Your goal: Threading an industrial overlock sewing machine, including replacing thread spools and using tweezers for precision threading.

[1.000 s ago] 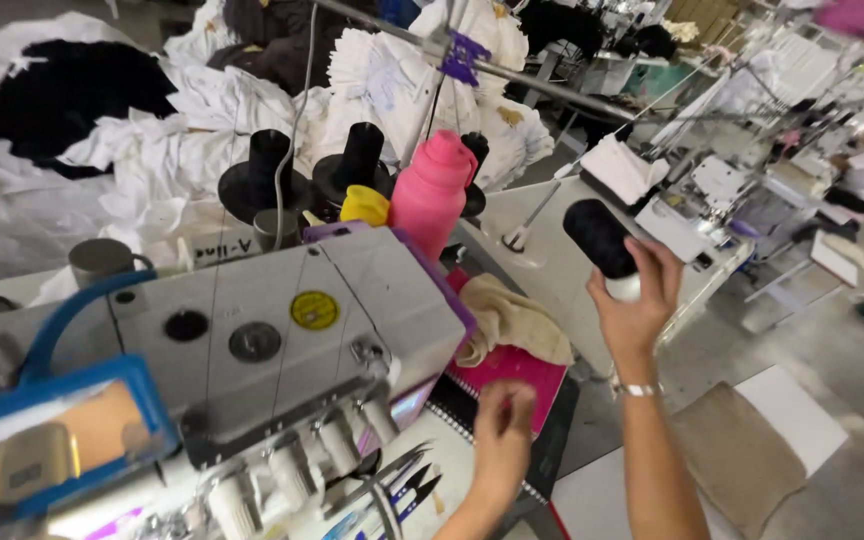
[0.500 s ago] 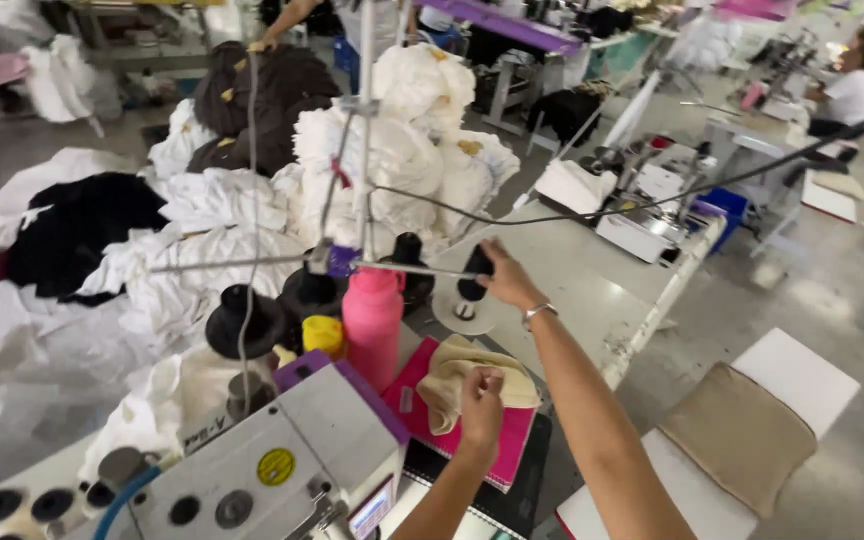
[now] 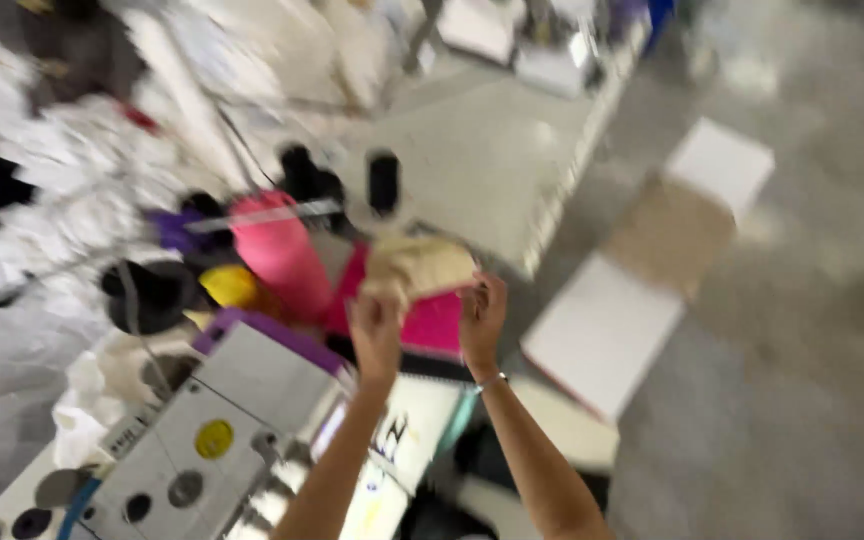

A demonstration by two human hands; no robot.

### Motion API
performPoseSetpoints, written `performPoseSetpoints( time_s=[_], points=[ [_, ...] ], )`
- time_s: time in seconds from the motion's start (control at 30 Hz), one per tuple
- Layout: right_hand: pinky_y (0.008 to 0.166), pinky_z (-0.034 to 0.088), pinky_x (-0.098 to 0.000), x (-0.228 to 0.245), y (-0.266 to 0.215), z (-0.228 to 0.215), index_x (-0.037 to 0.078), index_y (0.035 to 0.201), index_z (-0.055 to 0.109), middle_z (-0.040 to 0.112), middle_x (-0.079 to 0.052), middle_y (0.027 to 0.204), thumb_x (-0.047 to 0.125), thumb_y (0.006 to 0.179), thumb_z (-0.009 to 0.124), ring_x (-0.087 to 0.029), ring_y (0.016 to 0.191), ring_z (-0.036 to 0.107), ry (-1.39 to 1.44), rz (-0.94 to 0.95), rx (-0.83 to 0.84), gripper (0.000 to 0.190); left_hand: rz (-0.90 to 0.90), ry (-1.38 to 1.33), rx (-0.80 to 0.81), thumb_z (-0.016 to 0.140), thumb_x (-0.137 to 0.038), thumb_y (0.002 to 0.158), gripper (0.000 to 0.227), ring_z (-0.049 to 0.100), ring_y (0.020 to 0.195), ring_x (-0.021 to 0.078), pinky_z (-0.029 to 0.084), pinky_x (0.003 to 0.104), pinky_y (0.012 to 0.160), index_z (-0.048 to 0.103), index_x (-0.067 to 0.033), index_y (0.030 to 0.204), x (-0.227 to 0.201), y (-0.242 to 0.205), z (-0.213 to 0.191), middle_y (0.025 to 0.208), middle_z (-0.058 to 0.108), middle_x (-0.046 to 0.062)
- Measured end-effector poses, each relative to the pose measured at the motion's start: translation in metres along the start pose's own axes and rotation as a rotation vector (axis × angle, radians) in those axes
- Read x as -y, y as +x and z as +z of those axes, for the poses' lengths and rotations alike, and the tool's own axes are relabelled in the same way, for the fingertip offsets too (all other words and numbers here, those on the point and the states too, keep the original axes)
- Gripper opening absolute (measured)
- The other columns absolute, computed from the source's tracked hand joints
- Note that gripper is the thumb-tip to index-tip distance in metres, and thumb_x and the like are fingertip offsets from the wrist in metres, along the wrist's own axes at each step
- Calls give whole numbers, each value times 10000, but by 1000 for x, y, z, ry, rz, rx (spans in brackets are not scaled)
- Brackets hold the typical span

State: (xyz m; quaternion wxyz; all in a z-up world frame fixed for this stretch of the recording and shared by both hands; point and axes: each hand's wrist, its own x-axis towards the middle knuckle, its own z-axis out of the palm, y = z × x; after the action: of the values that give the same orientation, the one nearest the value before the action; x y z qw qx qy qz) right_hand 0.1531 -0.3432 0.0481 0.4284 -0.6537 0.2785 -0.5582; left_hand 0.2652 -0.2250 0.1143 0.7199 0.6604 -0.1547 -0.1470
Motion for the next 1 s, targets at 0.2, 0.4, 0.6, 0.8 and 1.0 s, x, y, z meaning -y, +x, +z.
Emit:
performPoseSetpoints(
  time_s=[0.2, 0.4, 0.6, 0.8, 1.0],
  points=[
    [765, 539, -440, -83, -321, -220, 66, 1090, 626, 627, -133, 1063, 259, 984, 534, -309, 915, 683, -550, 589, 263, 239, -360, -509, -13, 626, -83, 902, 174, 444, 508, 107, 357, 215, 474, 564, -142, 751, -21, 15, -14, 643, 500, -2],
    [1051, 418, -301, -4, -474, -322, 243, 1224, 590, 633, 19, 1289, 513, 926, 535, -129, 1229, 603, -641, 1472, 986, 406, -465, -592, 128, 584, -105, 984, 191, 417, 541, 115, 350, 245, 527, 493, -152, 823, -69, -31, -20, 609, 456, -8],
    [951, 496, -360, -45, -408, -256, 232, 1058, 775, 785, -6, 1132, 502, 898, 485, -212, 1080, 701, -671, 1127, 510, 428, -483, -596, 144, 672, -127, 990, 98, 451, 578, 79, 404, 205, 534, 587, -152, 1034, -69, -62, -28, 776, 540, -13],
    [890, 581, -326, 64, -159, -81, -5, 1171, 702, 764, -153, 1044, 259, 881, 743, -242, 983, 748, 434, 980, 117, 394, -441, -357, 156, 631, -104, 987, 124, 400, 531, 107, 344, 263, 526, 565, -113, 884, -50, -97, -39, 611, 422, -10],
    [866, 590, -338, 157, -40, 4, 80, 1137, 656, 748, -168, 1070, 140, 940, 709, -281, 1052, 728, 1031, 1142, 226, 213, -489, -202, 140, 594, -185, 1013, 166, 295, 527, 75, 233, 260, 480, 534, -123, 871, -12, -113, -48, 644, 316, -29]
  ],
)
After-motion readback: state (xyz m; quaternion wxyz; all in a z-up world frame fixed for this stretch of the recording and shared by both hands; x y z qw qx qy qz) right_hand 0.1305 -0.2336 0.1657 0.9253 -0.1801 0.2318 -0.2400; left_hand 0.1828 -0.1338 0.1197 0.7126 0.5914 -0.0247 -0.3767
